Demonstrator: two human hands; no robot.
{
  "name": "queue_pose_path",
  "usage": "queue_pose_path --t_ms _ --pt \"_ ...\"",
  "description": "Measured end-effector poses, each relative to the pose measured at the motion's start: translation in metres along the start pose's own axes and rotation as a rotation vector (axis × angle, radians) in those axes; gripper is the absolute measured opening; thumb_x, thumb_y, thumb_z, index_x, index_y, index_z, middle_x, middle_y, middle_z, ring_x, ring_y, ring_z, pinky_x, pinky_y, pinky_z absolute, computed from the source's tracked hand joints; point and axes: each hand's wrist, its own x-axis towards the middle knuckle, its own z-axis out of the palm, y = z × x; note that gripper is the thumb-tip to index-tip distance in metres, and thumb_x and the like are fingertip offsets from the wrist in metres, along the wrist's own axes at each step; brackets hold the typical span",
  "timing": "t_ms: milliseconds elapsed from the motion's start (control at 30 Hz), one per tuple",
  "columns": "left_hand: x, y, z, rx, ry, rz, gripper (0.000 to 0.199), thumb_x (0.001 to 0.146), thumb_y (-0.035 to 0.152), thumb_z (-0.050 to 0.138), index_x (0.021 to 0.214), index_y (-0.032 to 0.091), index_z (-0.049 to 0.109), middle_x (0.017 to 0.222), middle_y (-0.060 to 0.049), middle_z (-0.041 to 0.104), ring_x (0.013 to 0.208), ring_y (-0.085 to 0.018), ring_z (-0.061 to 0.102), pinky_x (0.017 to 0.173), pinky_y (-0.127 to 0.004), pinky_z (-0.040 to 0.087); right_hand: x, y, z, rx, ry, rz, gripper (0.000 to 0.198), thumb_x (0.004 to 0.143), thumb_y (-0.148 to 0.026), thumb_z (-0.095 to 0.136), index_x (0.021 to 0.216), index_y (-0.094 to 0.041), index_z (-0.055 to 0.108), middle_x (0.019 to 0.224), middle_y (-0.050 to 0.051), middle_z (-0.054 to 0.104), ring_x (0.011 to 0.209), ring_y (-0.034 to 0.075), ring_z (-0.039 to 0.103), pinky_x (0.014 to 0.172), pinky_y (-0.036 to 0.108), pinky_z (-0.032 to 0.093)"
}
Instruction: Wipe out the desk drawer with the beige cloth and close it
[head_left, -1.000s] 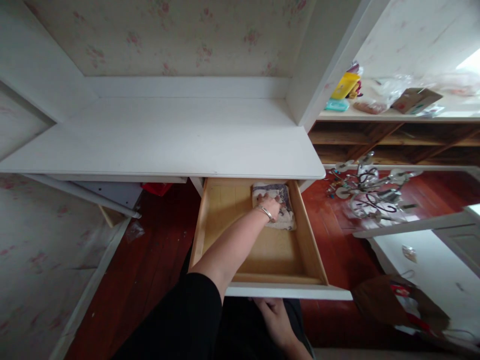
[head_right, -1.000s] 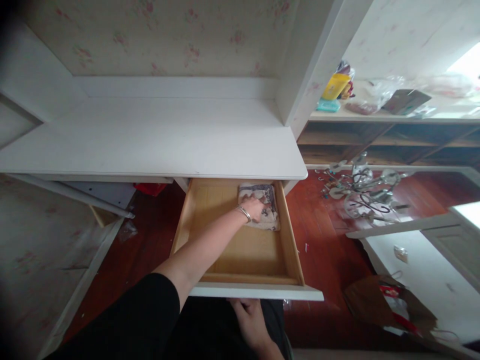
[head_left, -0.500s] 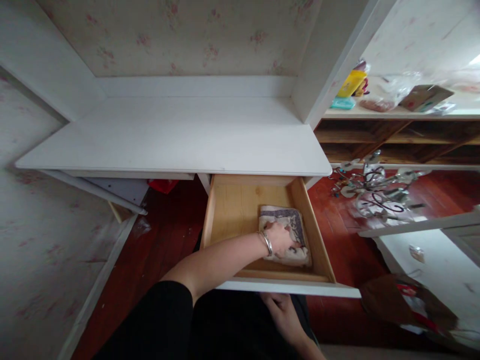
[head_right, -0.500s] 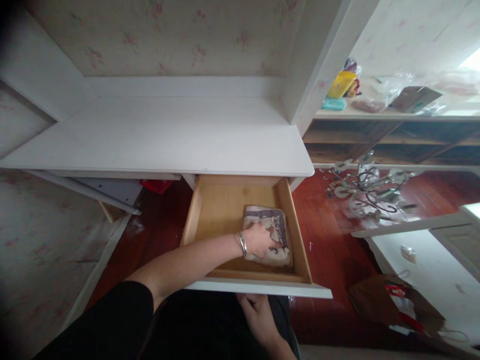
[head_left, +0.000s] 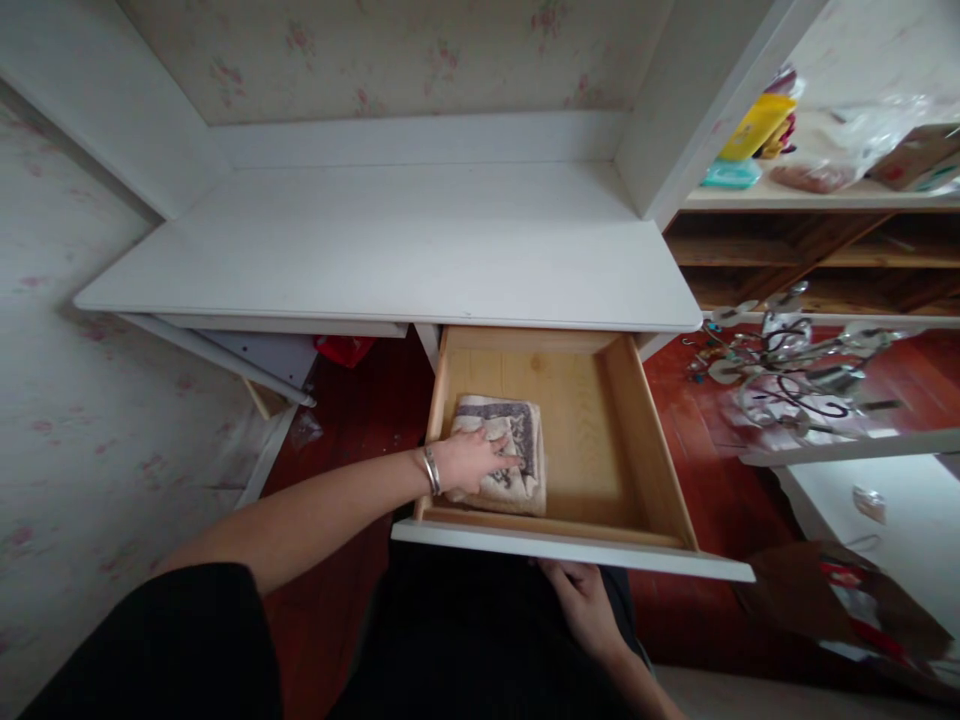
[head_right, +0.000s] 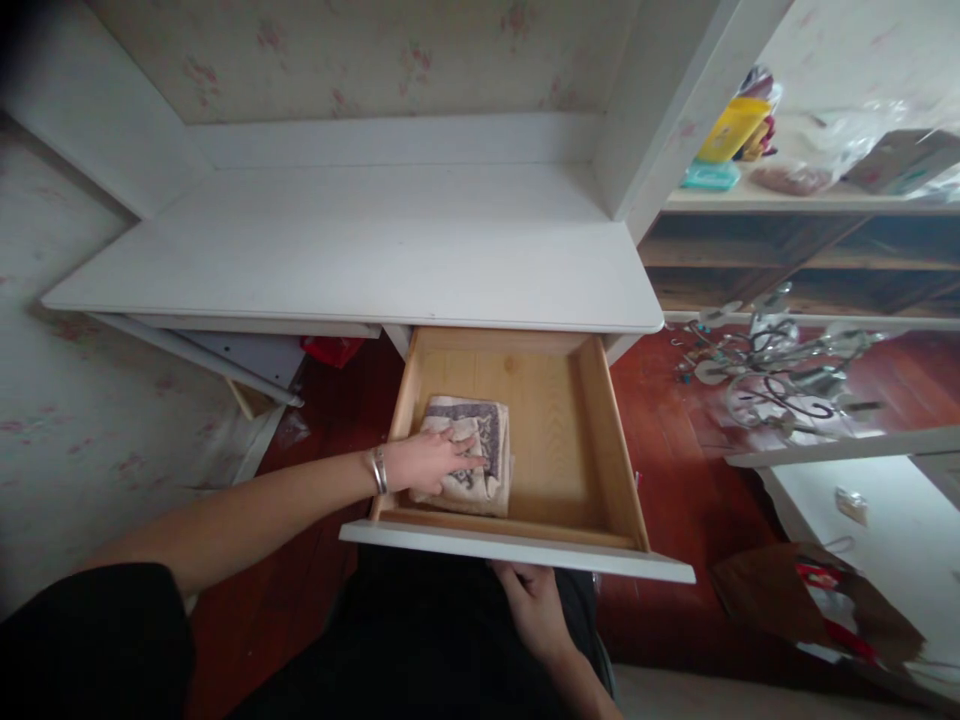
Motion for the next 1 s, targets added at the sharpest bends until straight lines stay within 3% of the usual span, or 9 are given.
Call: queue_pose_path --t_ms 133,400,533,600,733,800,867,1000 --pt "-0.01 -0.022 -0.003 -0.022 -0.01 -0.105 0.08 0.071 0.029 0.066 0.144 0.038 0.036 0.152 -0.007 0.033 0.123 -0.035 0.044 0.09 -0.044 0.045 0.001 -0.003 -0.001 -0.006 0.011 0.003 0.049 0.084 -0.059 0.054 0.067 -0.017 0.074 0.066 0.005 0.067 0.074 0.026 0.062 0.074 0.033 0.05" --pt "0.041 -0.079 -0.04 0.045 0.088 -0.288 0.076 0.07 0.025 0.064 0.14 0.042 0.04 0.153 -0.001 0.033 0.127 -0.036 0.039 0.093 -0.05 0.043 0.0 -0.008 -0.001 -0.044 0.021 0.01 0.055 0.083 -0.063 0.052 0.06 -0.016 0.069 0.065 0.005 0.065 0.072 0.024 0.06 0.073 0.03 0.049" --pt "0.045 -0.067 -0.046 0.089 0.191 -0.305 0.064 0.077 0.025 0.061 0.138 0.034 0.045 0.152 -0.006 0.031 0.129 -0.035 0.039 0.097 -0.049 0.041 -0.001 -0.005 0.001 -0.057 0.042 -0.003 0.056 0.085 -0.062 0.051 0.059 -0.016 0.068 0.062 0.004 0.063 0.071 0.023 0.06 0.072 0.03 0.049" --pt "0.041 -0.05 -0.04 0.067 0.22 -0.324 0.06 0.083 0.038 0.057 0.141 0.03 0.041 0.153 -0.01 0.029 0.129 -0.036 0.038 0.097 -0.049 0.041 0.0 -0.002 0.002 -0.056 0.039 -0.016 0.055 0.087 -0.059 0.05 0.06 -0.015 0.068 0.062 0.004 0.064 0.071 0.023 0.06 0.071 0.03 0.048" --pt "0.034 -0.033 -0.02 0.049 0.161 -0.394 0.088 0.072 0.07 0.061 0.144 0.027 0.034 0.155 -0.016 0.023 0.133 -0.045 0.03 0.101 -0.058 0.034 0.001 0.0 0.001 -0.065 0.026 -0.034 0.053 0.088 -0.057 0.05 0.06 -0.016 0.068 0.063 0.004 0.065 0.07 0.023 0.06 0.07 0.029 0.047" --pt "0.033 -0.033 -0.014 0.085 0.159 -0.415 0.096 0.066 0.064 0.072 0.145 0.025 0.032 0.155 -0.018 0.022 0.134 -0.046 0.026 0.102 -0.059 0.032 0.002 0.001 0.0 -0.074 0.022 -0.039 0.053 0.088 -0.057 0.05 0.059 -0.016 0.068 0.063 0.004 0.065 0.07 0.023 0.06 0.07 0.029 0.047" --pt "0.034 -0.036 -0.012 0.099 0.177 -0.422 0.088 0.073 0.048 0.073 0.145 0.023 0.03 0.153 -0.019 0.025 0.132 -0.043 0.031 0.1 -0.054 0.037 0.002 0.0 -0.001 -0.08 0.023 -0.034 0.052 0.087 -0.057 0.05 0.059 -0.016 0.068 0.063 0.004 0.065 0.07 0.023 0.06 0.07 0.03 0.047" --pt "0.036 -0.038 -0.019 0.034 0.259 -0.437 0.07 0.081 0.013 0.054 0.146 0.018 0.027 0.145 -0.02 0.037 0.117 -0.032 0.052 0.091 -0.043 0.047 0.002 -0.004 -0.001 -0.069 0.025 -0.007 0.052 0.085 -0.058 0.052 0.06 -0.016 0.069 0.062 0.005 0.064 0.072 0.025 0.061 0.072 0.032 0.047"
